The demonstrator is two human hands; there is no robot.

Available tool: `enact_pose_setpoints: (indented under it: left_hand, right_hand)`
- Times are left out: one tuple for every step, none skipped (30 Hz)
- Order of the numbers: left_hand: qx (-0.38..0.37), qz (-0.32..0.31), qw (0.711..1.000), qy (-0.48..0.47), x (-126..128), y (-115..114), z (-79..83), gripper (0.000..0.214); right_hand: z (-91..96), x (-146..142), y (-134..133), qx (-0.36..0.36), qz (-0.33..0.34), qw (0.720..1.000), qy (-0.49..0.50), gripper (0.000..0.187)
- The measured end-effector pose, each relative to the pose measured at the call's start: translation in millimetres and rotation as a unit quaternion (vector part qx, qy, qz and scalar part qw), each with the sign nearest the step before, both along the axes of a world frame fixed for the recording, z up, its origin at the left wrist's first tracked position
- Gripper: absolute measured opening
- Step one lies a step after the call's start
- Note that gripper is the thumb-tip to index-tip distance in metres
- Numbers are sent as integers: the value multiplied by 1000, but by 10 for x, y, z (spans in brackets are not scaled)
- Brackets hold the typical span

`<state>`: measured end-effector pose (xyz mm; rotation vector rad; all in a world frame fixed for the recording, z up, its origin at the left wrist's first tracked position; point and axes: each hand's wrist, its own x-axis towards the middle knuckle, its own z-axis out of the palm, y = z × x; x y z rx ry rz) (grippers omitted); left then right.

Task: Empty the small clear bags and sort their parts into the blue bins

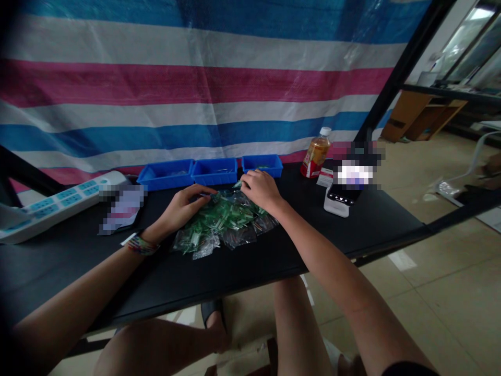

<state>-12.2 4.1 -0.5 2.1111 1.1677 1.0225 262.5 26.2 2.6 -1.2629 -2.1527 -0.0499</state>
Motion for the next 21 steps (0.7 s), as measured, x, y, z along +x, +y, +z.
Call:
enact_pose_setpoints:
  left_hand:
    - [-1,2,1000,-2,2,-3,7,33]
    - [-3,4,1000,-4,6,-9,18,33]
    - [-3,6,1000,-7,12,-17,34,34]
    - [-3,7,1000,-11,19,-29,53,35]
    - [-1,7,1000,-18,29,-44,75,36]
    - [1,6,1000,-26,41,-62,99,38]
    - [2,5,999,-37,54,-82,123,39]
    - [3,3,999,-49,68,-102,145,41]
    - [0,-1,998,-60,81,-121,162,41]
    - [-4,-5,997,-72,95,-138,175,41]
    - [-9,-10,997,-82,107,-153,183,40]
    - [-14,-15,995,-93,118,-163,185,39]
    - [-19,-20,994,-104,127,-169,184,38]
    - [-24,-24,993,-116,135,-171,179,37]
    - [-29,-27,991,-129,140,-169,173,36]
    - [-33,-29,989,-141,145,-165,168,36]
    - [-37,-29,987,-153,149,-161,163,35]
    - [-41,-28,985,-163,153,-157,160,35]
    - [-45,-27,984,-171,157,-153,158,35]
    - [-50,-25,983,-176,163,-152,159,35]
    - [-56,-23,982,-179,168,-153,162,35]
  right_hand:
    - [15,-7,-1,2,3,999,32,19]
    - [25,-16,3,-1,12,997,75,19]
    - [30,-29,10,-16,26,991,131,17]
    - [30,-46,18,-43,47,978,197,16]
    - [24,-68,24,-83,73,958,265,17]
    - [16,-97,26,-131,101,930,327,21]
    - [7,-131,20,-181,129,899,378,26]
    - [-2,-170,7,-227,154,868,414,32]
    - [-10,-212,-15,-263,175,843,435,36]
    - [-16,-255,-43,-289,191,825,446,38]
    - [-21,-298,-74,-307,203,812,453,39]
    - [-23,-337,-106,-320,211,802,458,39]
    - [-25,-371,-135,-328,216,795,463,39]
    - [-25,-399,-161,-335,220,788,468,38]
    - [-26,-419,-181,-341,223,782,472,38]
    - [-25,-433,-195,-349,226,777,472,38]
    - [-25,-441,-204,-357,229,774,470,38]
    - [-24,-444,-209,-364,233,772,467,39]
    - [-23,-445,-212,-370,236,770,463,40]
    - [-21,-443,-214,-373,239,770,460,41]
    - [-19,-441,-215,-372,240,771,458,41]
